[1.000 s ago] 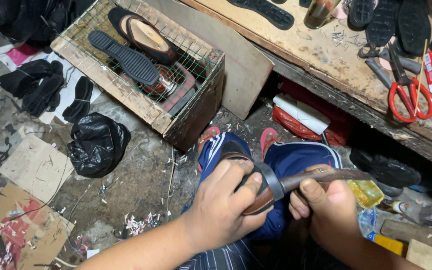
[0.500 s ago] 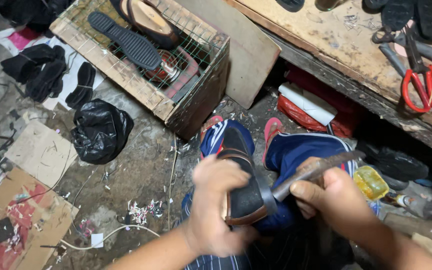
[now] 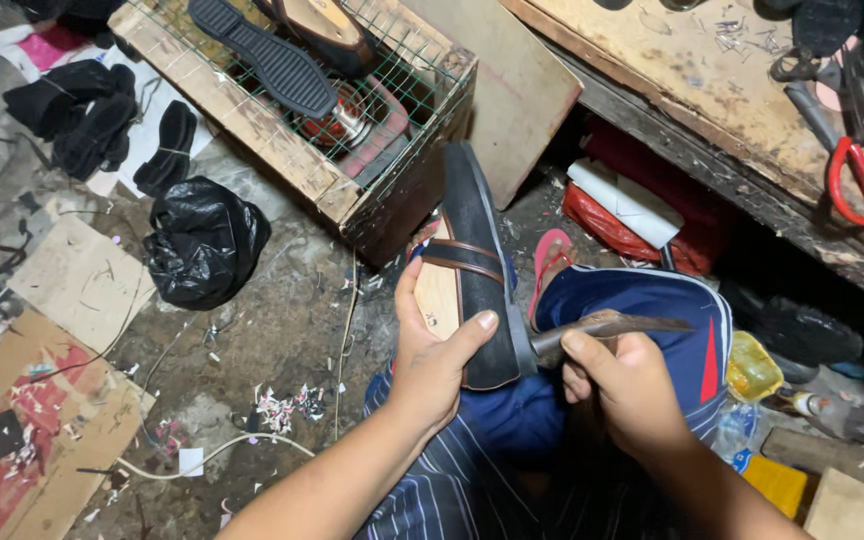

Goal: The person sits on the floor of a shoe workshop and attaches a rubber sole to a shoe upper. They align the sole with the glued upper, press the parts together by hand, and repeatedly tap and press the sole edges with a hammer to secure the bond, working on one shoe across their lap.

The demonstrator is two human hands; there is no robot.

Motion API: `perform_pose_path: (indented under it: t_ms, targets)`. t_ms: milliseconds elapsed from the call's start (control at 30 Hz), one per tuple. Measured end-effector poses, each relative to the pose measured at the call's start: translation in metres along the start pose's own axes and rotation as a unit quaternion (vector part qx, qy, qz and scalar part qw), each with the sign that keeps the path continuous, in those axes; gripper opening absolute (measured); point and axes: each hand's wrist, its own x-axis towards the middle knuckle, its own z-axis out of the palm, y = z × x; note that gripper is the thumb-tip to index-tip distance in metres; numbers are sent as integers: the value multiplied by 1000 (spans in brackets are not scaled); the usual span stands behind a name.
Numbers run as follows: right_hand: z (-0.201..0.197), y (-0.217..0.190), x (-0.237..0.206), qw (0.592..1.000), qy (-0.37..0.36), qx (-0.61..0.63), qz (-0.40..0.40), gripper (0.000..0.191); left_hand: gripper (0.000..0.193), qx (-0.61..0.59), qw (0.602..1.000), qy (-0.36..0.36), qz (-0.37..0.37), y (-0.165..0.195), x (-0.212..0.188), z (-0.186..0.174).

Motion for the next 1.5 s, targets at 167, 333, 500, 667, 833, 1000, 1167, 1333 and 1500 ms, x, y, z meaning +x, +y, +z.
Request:
perform_pose_path:
  t_ms: [167, 333, 500, 667, 833, 1000, 1167, 1333, 1500]
  targets:
    - [15, 0, 4, 974, 112, -192, -32, 17, 96, 139, 983, -42, 108, -18, 16, -14]
    - [16, -18, 14, 974, 70, -215, -8, 14, 96, 150, 980, -71, 109, -17, 29, -19]
    - [28, -8, 27, 988, 113, -86, -55, 14, 96, 161, 980, -53, 105, -18, 31, -17]
    - [14, -8, 37, 977, 53, -205, -19, 14, 98, 241, 961, -89, 101, -10, 36, -29]
    - [1, -6, 49, 998, 31, -56, -23, 15, 96, 151, 982, -103, 49, -9, 36, -28]
    - [19, 6, 56, 999, 16, 28, -44, 22, 101, 235, 963, -105, 84, -4, 34, -27]
    - [11, -13, 60, 964, 70, -257, 16, 22, 111, 518, 824, -102, 204, 5, 39, -23]
    - [3, -17, 54, 982, 96, -160, 9, 29, 104, 343, 922, -119, 133, 4, 44, -14]
    - [16, -10, 35, 993, 98, -38, -61, 27, 100, 173, 974, -105, 97, 1, 31, -14]
